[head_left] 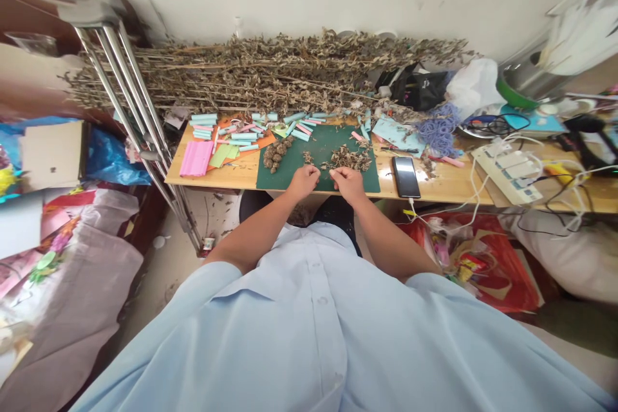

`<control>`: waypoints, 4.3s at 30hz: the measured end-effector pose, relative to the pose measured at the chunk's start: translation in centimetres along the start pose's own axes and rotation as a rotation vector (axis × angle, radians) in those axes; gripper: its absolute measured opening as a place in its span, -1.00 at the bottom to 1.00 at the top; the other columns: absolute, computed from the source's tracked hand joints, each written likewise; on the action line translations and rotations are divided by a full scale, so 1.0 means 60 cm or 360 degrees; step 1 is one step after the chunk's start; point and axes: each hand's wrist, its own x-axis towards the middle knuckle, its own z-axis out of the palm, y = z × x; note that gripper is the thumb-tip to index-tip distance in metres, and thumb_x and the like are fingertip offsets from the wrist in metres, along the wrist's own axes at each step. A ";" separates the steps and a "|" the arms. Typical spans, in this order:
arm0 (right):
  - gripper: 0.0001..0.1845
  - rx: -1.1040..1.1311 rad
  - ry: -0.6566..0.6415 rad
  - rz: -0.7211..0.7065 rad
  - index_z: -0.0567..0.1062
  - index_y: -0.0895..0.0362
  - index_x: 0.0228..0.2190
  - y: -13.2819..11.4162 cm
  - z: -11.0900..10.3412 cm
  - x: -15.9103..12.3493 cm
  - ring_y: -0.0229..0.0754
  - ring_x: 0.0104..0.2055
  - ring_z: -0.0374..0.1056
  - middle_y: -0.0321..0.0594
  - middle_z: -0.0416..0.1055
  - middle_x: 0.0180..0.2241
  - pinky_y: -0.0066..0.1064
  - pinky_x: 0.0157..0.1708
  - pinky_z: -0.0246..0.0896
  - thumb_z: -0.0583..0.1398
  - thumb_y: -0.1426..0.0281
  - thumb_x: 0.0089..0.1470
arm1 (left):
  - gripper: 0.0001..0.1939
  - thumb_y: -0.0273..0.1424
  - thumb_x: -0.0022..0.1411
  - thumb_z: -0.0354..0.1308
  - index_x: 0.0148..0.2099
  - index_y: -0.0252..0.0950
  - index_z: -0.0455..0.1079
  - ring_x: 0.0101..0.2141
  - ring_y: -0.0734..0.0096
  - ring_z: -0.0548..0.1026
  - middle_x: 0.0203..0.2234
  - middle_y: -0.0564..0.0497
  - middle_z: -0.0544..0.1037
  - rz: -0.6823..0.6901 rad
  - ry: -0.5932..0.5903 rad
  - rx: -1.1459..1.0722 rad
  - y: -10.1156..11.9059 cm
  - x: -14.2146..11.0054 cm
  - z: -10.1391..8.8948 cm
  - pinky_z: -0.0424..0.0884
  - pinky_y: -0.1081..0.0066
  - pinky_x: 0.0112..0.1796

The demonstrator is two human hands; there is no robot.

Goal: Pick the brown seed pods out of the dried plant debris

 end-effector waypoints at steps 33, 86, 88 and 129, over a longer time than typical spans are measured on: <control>-0.64 0.0163 0.0004 -0.0055 0.57 0.10 -0.44 0.005 -0.003 -0.029 -0.23 -0.58 0.26 -0.36 0.35 -0.67 -0.36 -0.44 0.24 0.24 0.05 0.07 | -0.74 -0.41 0.35 0.08 -0.05 -0.29 0.58 -0.02 0.21 0.52 -0.08 -0.13 0.63 0.0462 0.0277 0.0659 0.054 0.030 -0.072 0.37 0.31 0.09; -0.51 0.0773 0.0209 0.0213 0.50 0.07 -0.26 -0.030 -0.044 0.052 -0.33 -0.56 0.29 -0.28 0.50 -0.39 -0.50 -0.71 -0.02 0.37 -0.02 -0.12 | -0.69 -0.21 0.28 0.19 -0.09 -0.33 0.53 -0.52 0.54 0.42 -0.37 -0.02 0.59 0.0095 -0.0071 -0.0421 0.007 -0.016 -0.036 0.29 0.51 -0.50; -0.53 0.0814 0.0097 0.0227 0.53 0.07 -0.28 -0.033 -0.016 0.032 -0.33 -0.58 0.29 -0.30 0.50 -0.43 -0.51 -0.72 -0.01 0.39 0.01 -0.13 | -0.60 -0.12 0.28 0.21 -0.06 -0.36 0.50 -0.53 0.53 0.45 -0.39 -0.06 0.58 0.0020 -0.0206 -0.0749 0.018 -0.013 -0.027 0.17 0.56 -0.58; -0.62 0.0787 -0.0196 0.0478 0.54 0.12 -0.30 -0.033 0.026 0.045 -0.29 -0.57 0.33 -0.40 0.38 -0.62 -0.53 -0.68 0.14 0.37 0.36 -0.27 | -0.76 -0.28 0.16 0.33 -0.30 -0.34 0.42 -0.60 0.63 0.31 -0.61 0.12 0.40 -0.0152 -0.0159 -0.0833 -0.010 0.000 -0.009 0.20 0.59 -0.55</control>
